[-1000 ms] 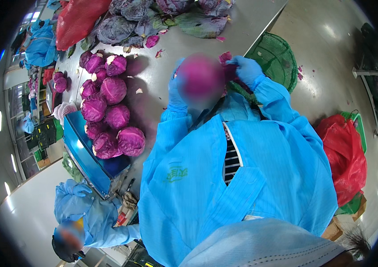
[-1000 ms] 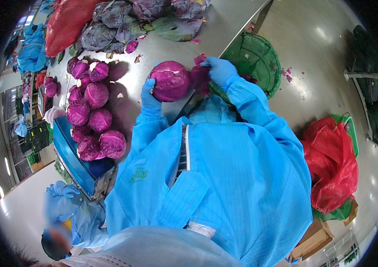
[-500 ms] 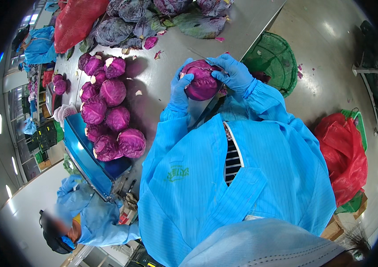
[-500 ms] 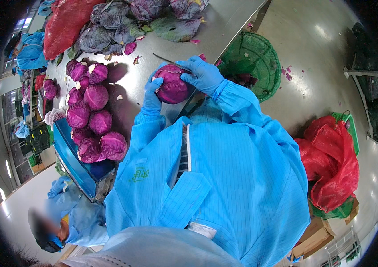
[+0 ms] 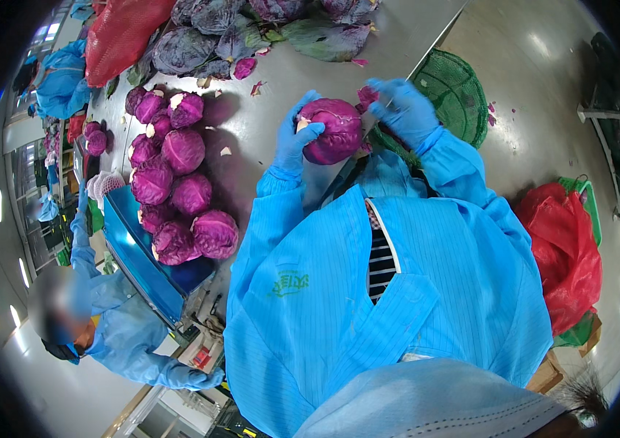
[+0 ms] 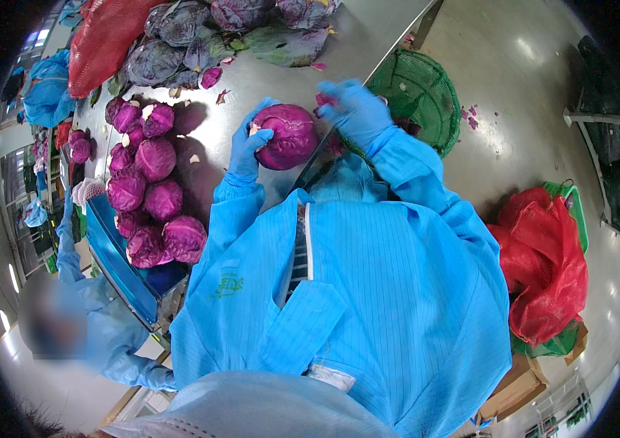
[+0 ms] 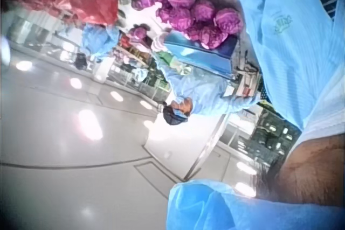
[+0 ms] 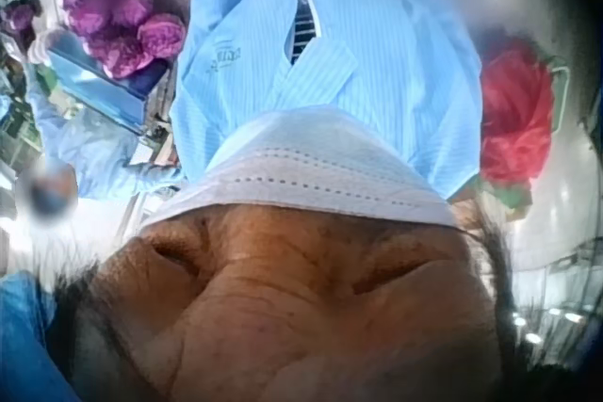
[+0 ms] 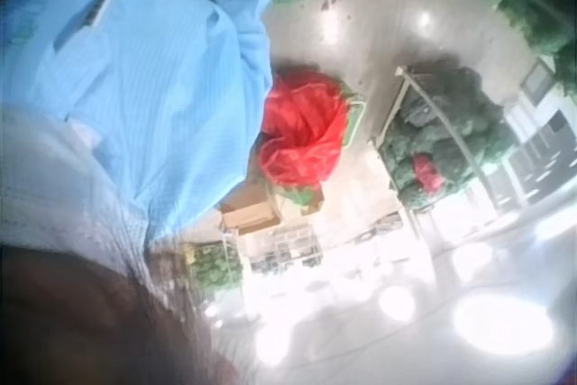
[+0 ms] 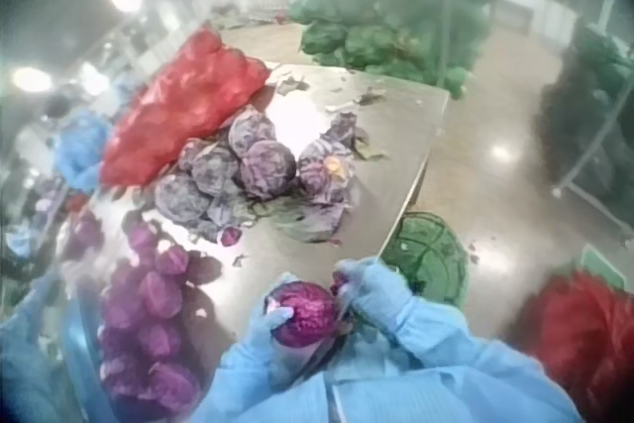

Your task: The person trims the stems of red cabbages and removes damaged outer leaves using a knife before placing the cabbages in a pile on a stainless steel table.

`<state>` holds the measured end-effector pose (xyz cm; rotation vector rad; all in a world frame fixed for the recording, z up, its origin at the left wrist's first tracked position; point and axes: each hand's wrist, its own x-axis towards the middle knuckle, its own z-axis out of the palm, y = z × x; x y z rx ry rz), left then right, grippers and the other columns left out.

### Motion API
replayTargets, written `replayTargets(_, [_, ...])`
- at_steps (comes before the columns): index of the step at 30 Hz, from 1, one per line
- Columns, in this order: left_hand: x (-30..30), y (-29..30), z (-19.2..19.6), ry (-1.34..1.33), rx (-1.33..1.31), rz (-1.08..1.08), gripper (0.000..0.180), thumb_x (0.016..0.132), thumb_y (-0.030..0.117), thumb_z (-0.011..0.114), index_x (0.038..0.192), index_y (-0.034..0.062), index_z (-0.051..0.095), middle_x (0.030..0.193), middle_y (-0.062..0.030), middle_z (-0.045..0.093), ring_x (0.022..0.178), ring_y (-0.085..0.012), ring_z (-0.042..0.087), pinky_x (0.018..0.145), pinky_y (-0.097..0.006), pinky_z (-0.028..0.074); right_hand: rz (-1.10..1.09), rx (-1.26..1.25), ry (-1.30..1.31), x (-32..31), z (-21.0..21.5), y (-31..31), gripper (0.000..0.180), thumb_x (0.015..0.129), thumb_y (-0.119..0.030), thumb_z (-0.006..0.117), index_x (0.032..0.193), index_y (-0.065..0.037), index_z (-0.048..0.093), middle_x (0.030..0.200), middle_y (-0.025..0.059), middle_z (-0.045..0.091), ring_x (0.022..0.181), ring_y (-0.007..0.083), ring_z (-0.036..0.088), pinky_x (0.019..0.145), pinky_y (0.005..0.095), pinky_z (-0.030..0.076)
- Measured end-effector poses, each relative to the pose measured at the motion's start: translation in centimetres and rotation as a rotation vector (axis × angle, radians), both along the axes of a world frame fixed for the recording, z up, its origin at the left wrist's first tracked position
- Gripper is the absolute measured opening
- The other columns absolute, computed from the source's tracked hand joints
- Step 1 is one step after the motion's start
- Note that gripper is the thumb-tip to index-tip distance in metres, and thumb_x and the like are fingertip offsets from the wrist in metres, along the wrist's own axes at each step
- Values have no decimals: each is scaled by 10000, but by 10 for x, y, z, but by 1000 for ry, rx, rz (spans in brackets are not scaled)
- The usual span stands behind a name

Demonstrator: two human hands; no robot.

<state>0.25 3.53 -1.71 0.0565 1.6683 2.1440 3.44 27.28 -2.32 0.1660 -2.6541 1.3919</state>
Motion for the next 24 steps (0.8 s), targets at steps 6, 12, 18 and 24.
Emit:
replayTargets(6, [-8,6,0,64,-172,-87,697,641,124,752,1253,1,442,1222,-113,494,1128,-211,473,979,-329,362,250,103,-65,-1,16,-18,442,788,-242,642,1190,-104,518,974,117,578,884,283,593,768,331,487])
replayTargets(12, [-7,12,-2,103,-203,-107,718,638,112,757,1269,17,427,1240,-107,480,1122,-207,477,975,-320,367,289,406,-96,-5,27,-19,376,764,-200,623,1114,-88,544,952,134,590,778,291,607,668,338,503])
replayTargets(18, [-3,14,8,178,-238,-176,738,627,130,747,1277,14,418,1278,-120,463,1173,-228,445,1014,-350,323,-33,239,34,-19,0,-16,220,762,-200,561,959,-113,602,852,128,619,715,315,609,638,387,497])
replayTargets(24, [-7,-6,-1,293,-12,-214,830,584,221,737,1301,1,382,1308,-162,425,1226,-272,392,1040,-366,281,-375,220,-146,-50,-42,33,198,762,-212,514,886,-89,607,827,183,605,783,369,582,690,426,472])
